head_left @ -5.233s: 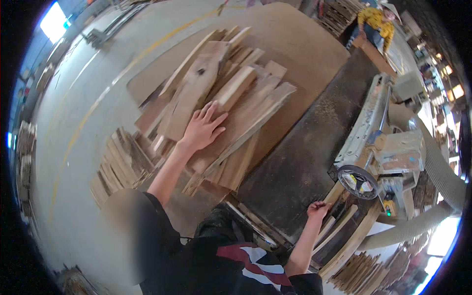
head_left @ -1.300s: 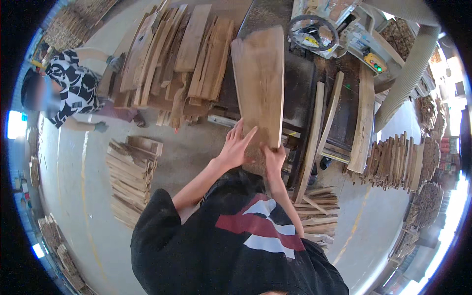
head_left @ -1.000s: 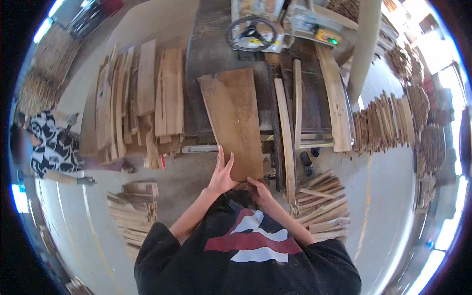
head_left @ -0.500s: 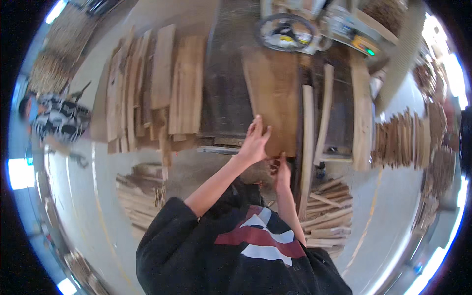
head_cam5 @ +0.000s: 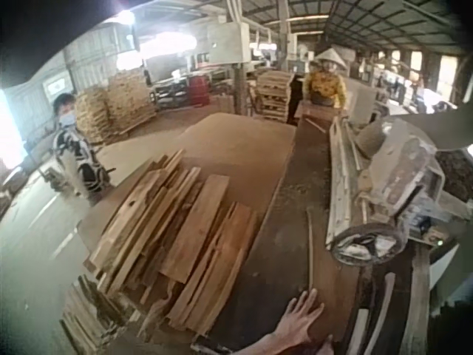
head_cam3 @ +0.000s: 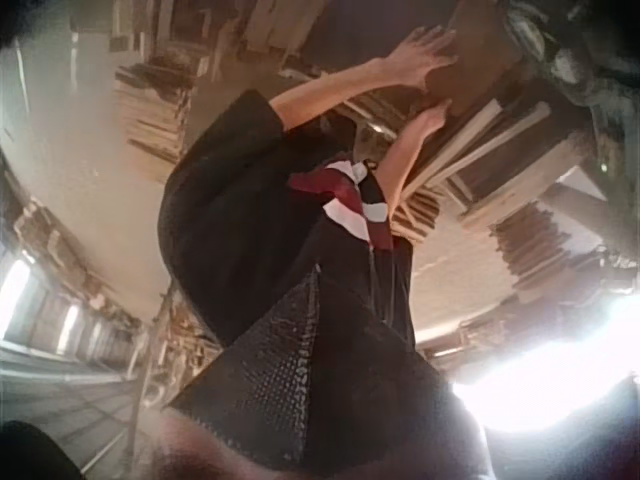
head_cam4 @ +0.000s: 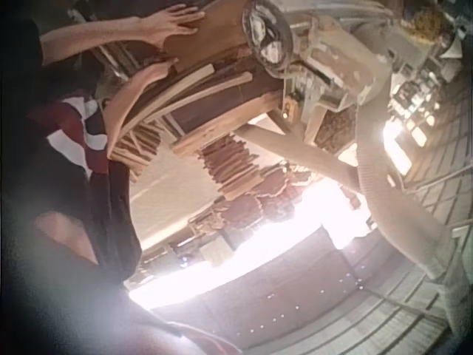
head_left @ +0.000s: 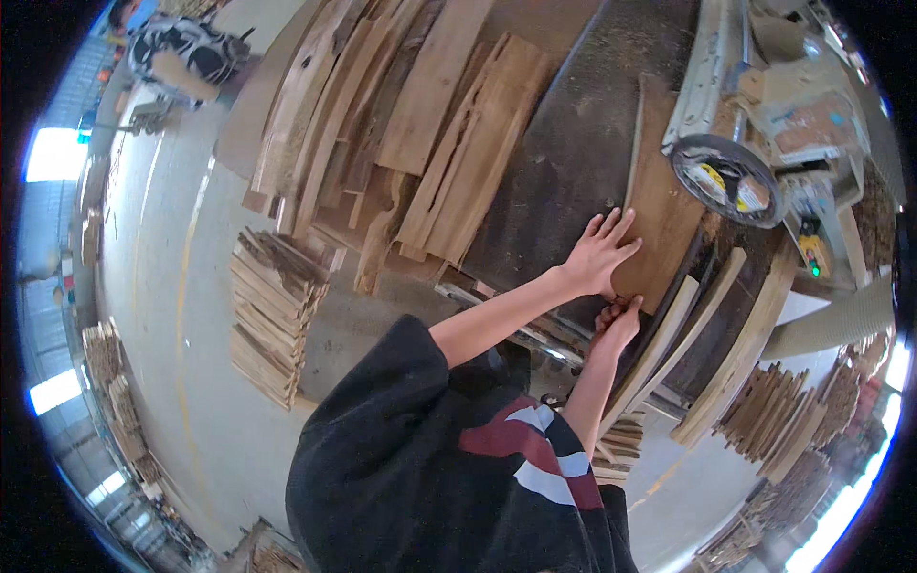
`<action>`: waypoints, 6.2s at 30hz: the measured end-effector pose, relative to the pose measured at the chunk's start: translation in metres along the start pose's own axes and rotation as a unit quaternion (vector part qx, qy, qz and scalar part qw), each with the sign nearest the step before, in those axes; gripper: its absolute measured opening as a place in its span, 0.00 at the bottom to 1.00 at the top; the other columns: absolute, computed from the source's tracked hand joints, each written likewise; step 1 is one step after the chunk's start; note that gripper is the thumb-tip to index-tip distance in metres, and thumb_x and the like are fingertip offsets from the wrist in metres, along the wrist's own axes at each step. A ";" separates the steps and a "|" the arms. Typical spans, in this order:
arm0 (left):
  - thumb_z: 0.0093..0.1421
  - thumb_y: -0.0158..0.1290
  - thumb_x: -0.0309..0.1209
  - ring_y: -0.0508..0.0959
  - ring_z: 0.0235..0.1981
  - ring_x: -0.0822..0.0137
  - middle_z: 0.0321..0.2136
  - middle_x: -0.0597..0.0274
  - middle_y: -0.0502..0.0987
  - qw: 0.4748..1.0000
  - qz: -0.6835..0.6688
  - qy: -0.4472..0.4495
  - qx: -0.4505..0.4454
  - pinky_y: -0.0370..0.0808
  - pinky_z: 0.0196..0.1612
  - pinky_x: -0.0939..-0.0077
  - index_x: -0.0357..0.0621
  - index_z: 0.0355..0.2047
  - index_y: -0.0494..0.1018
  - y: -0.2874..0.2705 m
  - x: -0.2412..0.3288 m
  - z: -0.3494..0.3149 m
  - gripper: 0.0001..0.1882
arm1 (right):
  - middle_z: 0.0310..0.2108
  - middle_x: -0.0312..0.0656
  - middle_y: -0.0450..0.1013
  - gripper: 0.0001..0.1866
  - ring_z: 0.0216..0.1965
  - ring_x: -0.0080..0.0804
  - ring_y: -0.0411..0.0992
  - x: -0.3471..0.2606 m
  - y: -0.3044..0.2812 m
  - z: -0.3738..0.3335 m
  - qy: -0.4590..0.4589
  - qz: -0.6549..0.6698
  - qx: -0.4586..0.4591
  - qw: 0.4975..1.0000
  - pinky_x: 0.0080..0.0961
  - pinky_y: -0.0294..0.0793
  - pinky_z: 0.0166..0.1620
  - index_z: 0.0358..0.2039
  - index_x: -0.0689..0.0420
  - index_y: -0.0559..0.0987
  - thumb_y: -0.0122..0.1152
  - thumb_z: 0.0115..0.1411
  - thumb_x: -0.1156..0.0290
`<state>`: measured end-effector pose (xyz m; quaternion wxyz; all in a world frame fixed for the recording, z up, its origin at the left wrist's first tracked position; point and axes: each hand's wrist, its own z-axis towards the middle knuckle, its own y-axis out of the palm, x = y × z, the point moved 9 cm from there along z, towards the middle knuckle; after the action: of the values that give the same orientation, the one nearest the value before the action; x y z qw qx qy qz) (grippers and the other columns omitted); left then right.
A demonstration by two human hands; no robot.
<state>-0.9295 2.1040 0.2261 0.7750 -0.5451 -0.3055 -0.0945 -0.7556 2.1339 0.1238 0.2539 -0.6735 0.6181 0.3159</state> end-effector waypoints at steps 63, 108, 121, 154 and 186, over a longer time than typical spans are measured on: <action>0.66 0.53 0.46 0.51 0.72 0.41 0.71 0.37 0.50 0.996 0.054 -0.062 0.040 0.50 0.69 0.45 0.47 0.70 0.58 0.055 0.068 -0.136 0.36 | 0.34 0.48 0.78 0.27 0.20 0.29 0.76 0.046 -0.101 -0.091 -0.206 -0.167 -0.052 0.963 0.27 0.76 0.24 0.69 0.54 0.63 0.50 0.72 0.64; 0.57 0.51 0.26 0.80 0.39 0.55 0.48 0.47 0.74 0.763 -0.493 -0.360 0.213 0.80 0.43 0.59 0.43 0.65 0.59 -0.140 -0.165 -0.246 0.33 | 0.28 0.38 0.76 0.15 0.25 0.22 0.75 -0.073 0.061 0.049 -0.208 -0.136 -0.109 0.962 0.23 0.71 0.27 0.52 0.58 0.75 0.56 0.70 0.64; 0.63 0.57 0.36 0.82 0.37 0.59 0.37 0.48 0.81 0.950 -0.204 -0.238 -0.010 0.77 0.41 0.66 0.40 0.74 0.38 -0.024 0.000 -0.253 0.49 | 0.46 0.39 0.78 0.31 0.45 0.31 0.77 0.175 -0.043 -0.174 0.099 -0.139 -0.426 0.889 0.32 0.75 0.48 0.52 0.56 0.78 0.51 0.68 0.40; 0.56 0.56 0.27 0.69 0.61 0.44 0.56 0.41 0.71 0.988 -0.114 0.045 0.095 0.67 0.61 0.51 0.46 0.54 0.75 0.063 0.020 0.089 0.23 | 0.14 0.30 0.55 0.30 0.13 0.23 0.57 0.018 -0.027 -0.011 0.087 0.123 0.148 0.977 0.19 0.49 0.14 0.23 0.48 0.62 0.51 0.66 0.35; 0.51 0.49 0.27 0.72 0.55 0.54 0.54 0.50 0.71 0.638 -0.581 -0.460 0.209 0.73 0.54 0.58 0.51 0.71 0.54 -0.186 -0.265 -0.124 0.44 | 0.18 0.32 0.70 0.27 0.23 0.27 0.73 -0.044 0.029 0.091 0.066 0.101 0.013 0.993 0.20 0.65 0.21 0.24 0.48 0.71 0.56 0.64 0.37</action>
<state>-1.1838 1.8704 0.1927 0.4129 -0.0521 -0.8880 -0.1955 -0.7962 2.2272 0.0962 0.1884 -0.6238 0.7023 0.2865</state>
